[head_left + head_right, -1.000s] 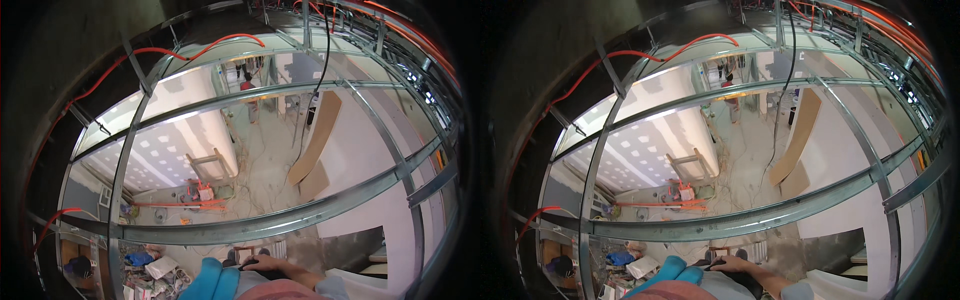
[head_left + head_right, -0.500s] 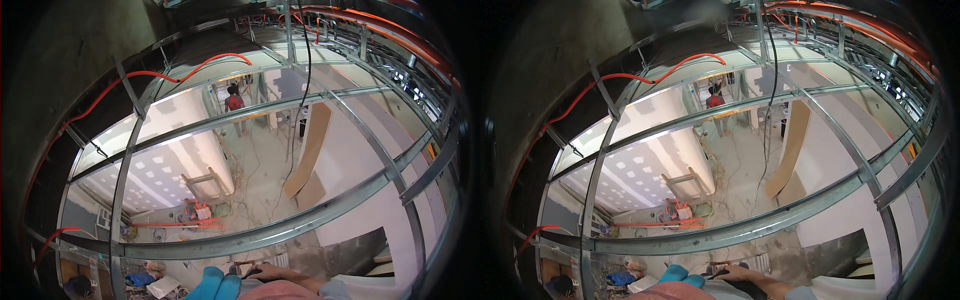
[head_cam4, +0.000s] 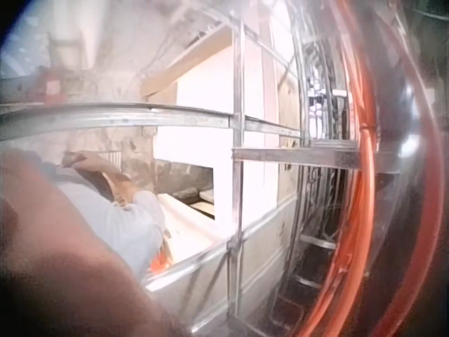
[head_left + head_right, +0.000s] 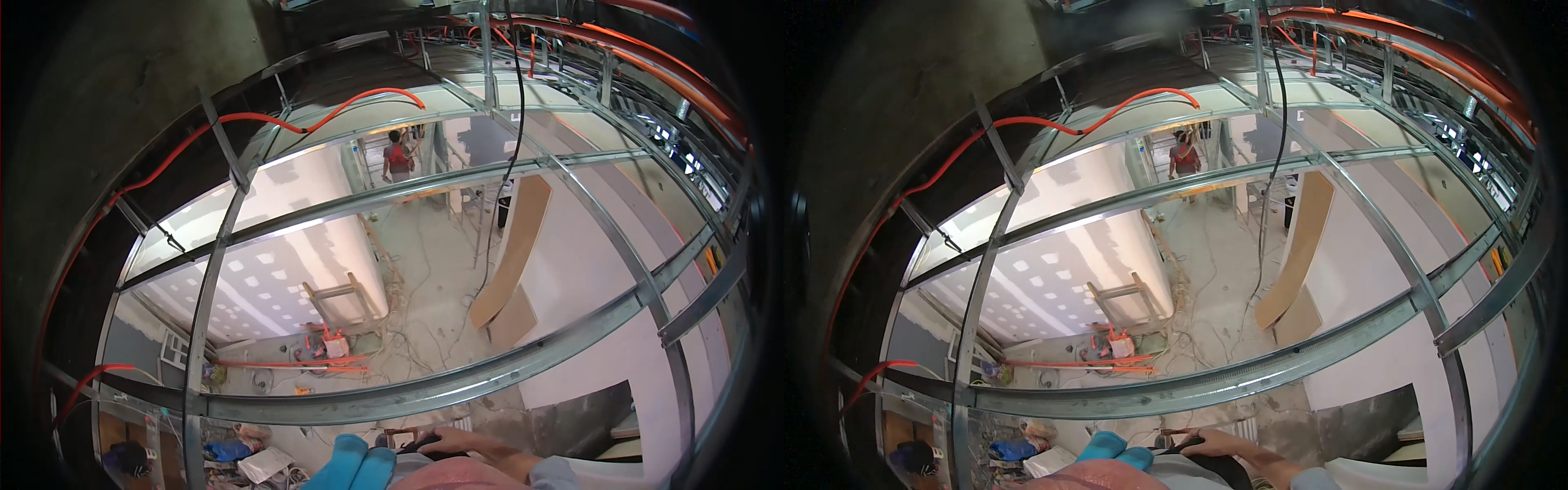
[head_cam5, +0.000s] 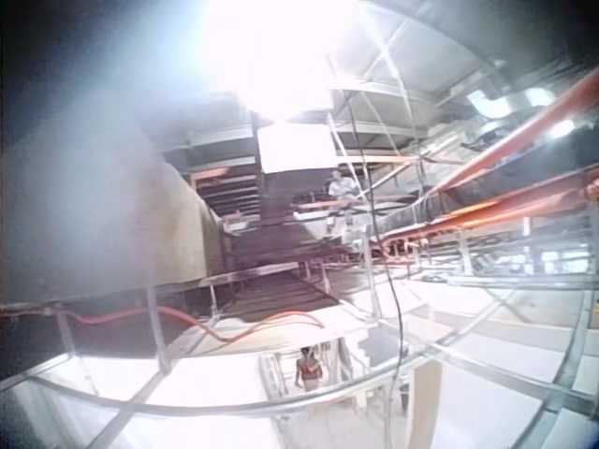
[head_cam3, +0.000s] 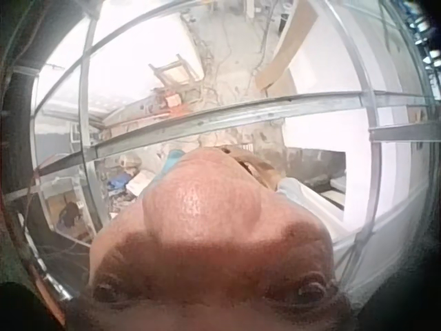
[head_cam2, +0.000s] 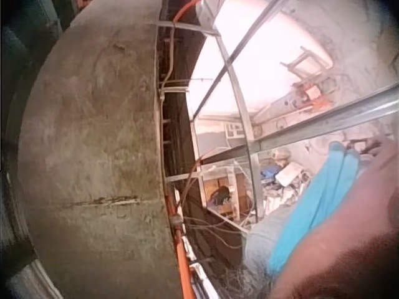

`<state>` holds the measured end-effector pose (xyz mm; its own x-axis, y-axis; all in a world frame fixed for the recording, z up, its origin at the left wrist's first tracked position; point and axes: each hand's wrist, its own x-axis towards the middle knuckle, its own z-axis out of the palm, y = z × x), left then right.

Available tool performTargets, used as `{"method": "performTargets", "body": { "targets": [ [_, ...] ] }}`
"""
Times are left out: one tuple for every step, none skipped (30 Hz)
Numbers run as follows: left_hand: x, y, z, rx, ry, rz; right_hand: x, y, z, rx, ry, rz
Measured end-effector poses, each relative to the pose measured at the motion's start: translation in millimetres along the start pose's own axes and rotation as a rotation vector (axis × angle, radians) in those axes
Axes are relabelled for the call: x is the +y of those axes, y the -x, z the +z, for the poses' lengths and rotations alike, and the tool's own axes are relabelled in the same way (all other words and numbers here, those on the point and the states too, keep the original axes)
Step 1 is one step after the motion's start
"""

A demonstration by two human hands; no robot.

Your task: The person holds onto a metal ceiling frame while gesturing toward people below by hand, then steps down and adjusts their belt.

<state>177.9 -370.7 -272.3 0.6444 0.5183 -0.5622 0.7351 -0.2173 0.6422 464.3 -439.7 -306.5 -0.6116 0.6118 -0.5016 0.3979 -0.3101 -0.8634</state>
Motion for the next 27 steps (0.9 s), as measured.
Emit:
{"method": "performTargets", "body": {
  "targets": [
    [-1.3,1.0,1.2,0.003,0.004,0.002,1.3,2.2,-3.0,-0.005,0.005,-0.001],
    [-2.4,2.4,1.7,0.006,0.007,0.002,3.4,4.8,-6.1,-0.010,-0.027,0.019],
    [-4.9,4.3,2.2,0.005,0.013,0.002,5.6,7.3,-8.7,-0.015,-0.059,0.039],
    [-3.9,4.8,4.7,0.001,0.010,0.009,14.1,8.3,-10.4,-0.016,-0.062,0.041],
    [-4.7,5.1,3.2,-0.001,0.014,0.012,23.5,5.6,-12.6,-0.025,-0.101,-0.009],
    [-5.1,6.5,4.0,-0.001,0.015,0.014,32.2,3.8,-12.3,-0.033,-0.142,-0.059],
    [-7.6,7.9,4.9,0.003,0.018,0.014,23.9,9.3,-12.9,-0.038,-0.140,-0.056],
    [-9.8,9.8,5.3,0.003,0.022,0.014,15.1,17.4,-14.2,-0.021,-0.138,0.024],
    [-10.6,11.6,7.0,0.001,0.025,0.016,7.7,24.5,-16.1,-0.002,-0.137,0.107],
    [-11.9,13.8,7.1,-0.005,0.025,0.016,9.0,26.3,-19.2,-0.004,-0.139,0.111],
    [-13.0,15.0,6.3,-0.005,0.021,0.016,13.4,27.8,-23.4,-0.020,-0.156,0.080],
    [-14.4,21.1,8.5,0.000,0.028,0.016,15.6,32.1,-21.3,-0.047,-0.169,0.055],
    [-15.5,22.6,8.2,0.004,0.028,0.017,11.9,38.5,-21.7,-0.050,-0.176,0.065],
    [-17.4,26.6,10.0,0.003,0.027,0.014,6.7,45.0,-23.6,-0.082,-0.166,0.106],
    [-18.3,28.6,10.1,-0.003,0.025,0.016,3.2,50.7,-25.8,-0.108,-0.157,0.145],
    [-19.5,30.0,10.3,-0.007,0.026,0.021,3.8,55.3,-24.9,-0.107,-0.165,0.152],
    [-20.9,31.7,10.3,-0.011,0.026,0.025,5.2,60.2,-23.7,-0.078,-0.165,0.210],
    [-22.3,33.5,10.6,-0.013,0.026,0.024,7.8,65.4,-21.4,-0.050,-0.164,0.268],
    [-23.6,35.1,9.7,-0.017,0.024,0.026,12.0,68.2,-19.6,-0.050,-0.170,0.273],
    [-23.9,36.8,11.2,-0.021,0.024,0.031,17.4,69.9,-18.8,-0.096,-0.183,0.306],
    [-24.1,38.6,12.7,-0.025,0.025,0.032,22.1,73.3,-17.8,-0.142,-0.196,0.340],
    [-24.5,39.6,14.3,-0.027,0.022,0.034,28.2,78.8,-14.7,-0.145,-0.196,0.344],
    [-24.9,43.3,13.7,-0.028,0.021,0.035,35.5,81.5,-8.7,-0.174,-0.251,0.358],
    [-25.1,44.1,14.2,-0.030,0.022,0.037,44.2,84.5,-2.4,-0.202,-0.306,0.373],
    [-26.1,46.5,15.3,-0.030,0.017,0.038,57.7,86.7,6.7,-0.206,-0.306,0.371],
    [-26.0,47.5,16.0,-0.037,0.016,0.041,72.2,89.4,16.3,-0.248,-0.367,0.414],
    [-26.7,47.0,17.8,-0.044,0.013,0.040,86.4,89.1,23.4,-0.289,-0.428,0.457]
  ]
}}
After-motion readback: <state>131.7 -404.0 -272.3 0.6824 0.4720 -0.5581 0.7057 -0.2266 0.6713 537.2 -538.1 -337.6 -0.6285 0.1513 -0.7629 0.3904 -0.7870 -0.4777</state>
